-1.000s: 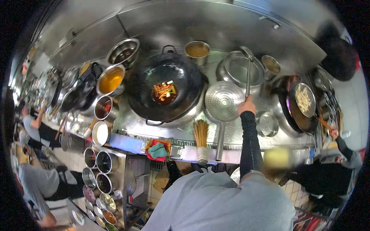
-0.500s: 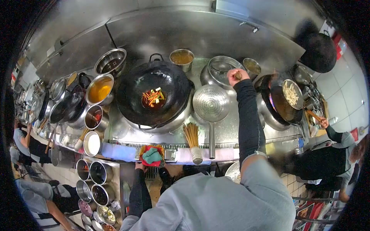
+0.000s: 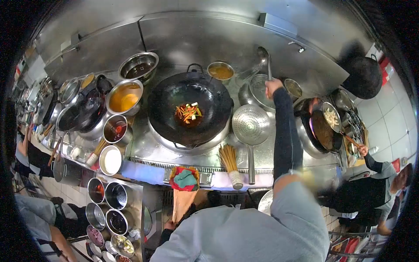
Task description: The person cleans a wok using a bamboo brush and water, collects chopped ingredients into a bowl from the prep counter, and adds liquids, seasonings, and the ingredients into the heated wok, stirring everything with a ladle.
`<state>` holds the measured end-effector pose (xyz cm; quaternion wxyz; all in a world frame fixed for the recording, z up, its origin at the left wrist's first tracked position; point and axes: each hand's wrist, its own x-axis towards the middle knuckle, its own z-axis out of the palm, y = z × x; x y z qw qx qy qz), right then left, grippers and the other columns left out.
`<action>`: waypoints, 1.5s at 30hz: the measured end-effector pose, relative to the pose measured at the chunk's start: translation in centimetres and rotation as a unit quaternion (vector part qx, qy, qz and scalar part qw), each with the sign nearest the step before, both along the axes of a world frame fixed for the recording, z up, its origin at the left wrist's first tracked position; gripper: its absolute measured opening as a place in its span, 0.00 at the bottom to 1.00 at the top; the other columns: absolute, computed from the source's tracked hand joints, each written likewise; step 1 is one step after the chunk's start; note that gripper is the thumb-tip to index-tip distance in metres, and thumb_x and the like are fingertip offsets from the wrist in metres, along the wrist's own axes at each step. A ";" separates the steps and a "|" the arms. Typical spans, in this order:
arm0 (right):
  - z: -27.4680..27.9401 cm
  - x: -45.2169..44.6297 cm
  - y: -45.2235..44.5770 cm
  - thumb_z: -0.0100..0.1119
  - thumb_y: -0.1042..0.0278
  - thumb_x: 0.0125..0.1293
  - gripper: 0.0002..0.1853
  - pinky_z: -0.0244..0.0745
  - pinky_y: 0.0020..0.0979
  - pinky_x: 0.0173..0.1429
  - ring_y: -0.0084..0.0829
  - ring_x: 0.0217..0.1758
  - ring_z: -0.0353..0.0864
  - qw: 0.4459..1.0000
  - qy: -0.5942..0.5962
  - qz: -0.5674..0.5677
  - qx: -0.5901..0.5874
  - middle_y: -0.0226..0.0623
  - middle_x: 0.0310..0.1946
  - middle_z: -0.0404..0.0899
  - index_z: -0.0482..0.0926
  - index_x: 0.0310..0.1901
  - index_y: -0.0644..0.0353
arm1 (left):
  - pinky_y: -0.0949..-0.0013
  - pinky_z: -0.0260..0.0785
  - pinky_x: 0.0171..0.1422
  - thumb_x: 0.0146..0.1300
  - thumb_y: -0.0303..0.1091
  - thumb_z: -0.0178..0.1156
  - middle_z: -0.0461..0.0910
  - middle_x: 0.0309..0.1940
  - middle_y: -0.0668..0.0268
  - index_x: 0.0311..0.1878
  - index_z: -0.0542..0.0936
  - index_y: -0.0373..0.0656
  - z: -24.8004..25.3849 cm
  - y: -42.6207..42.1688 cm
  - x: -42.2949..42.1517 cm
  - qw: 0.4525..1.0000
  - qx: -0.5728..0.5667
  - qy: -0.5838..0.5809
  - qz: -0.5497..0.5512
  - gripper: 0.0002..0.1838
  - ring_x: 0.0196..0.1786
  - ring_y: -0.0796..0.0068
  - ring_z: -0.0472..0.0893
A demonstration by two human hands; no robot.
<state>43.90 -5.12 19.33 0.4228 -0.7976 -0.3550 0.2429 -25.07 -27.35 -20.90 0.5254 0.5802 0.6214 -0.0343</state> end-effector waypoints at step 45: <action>-14.3 -49.8 -8.7 0.49 0.70 0.57 0.28 0.68 0.38 0.42 0.52 0.38 0.73 0.865 -0.109 0.488 -0.050 0.56 0.35 0.74 0.56 0.61 0.56 | 0.56 0.62 0.52 0.29 0.55 0.70 0.74 0.43 0.59 0.44 0.72 0.38 22.5 30.6 -8.4 0.881 0.300 0.295 0.217 0.39 0.49 0.62 0.72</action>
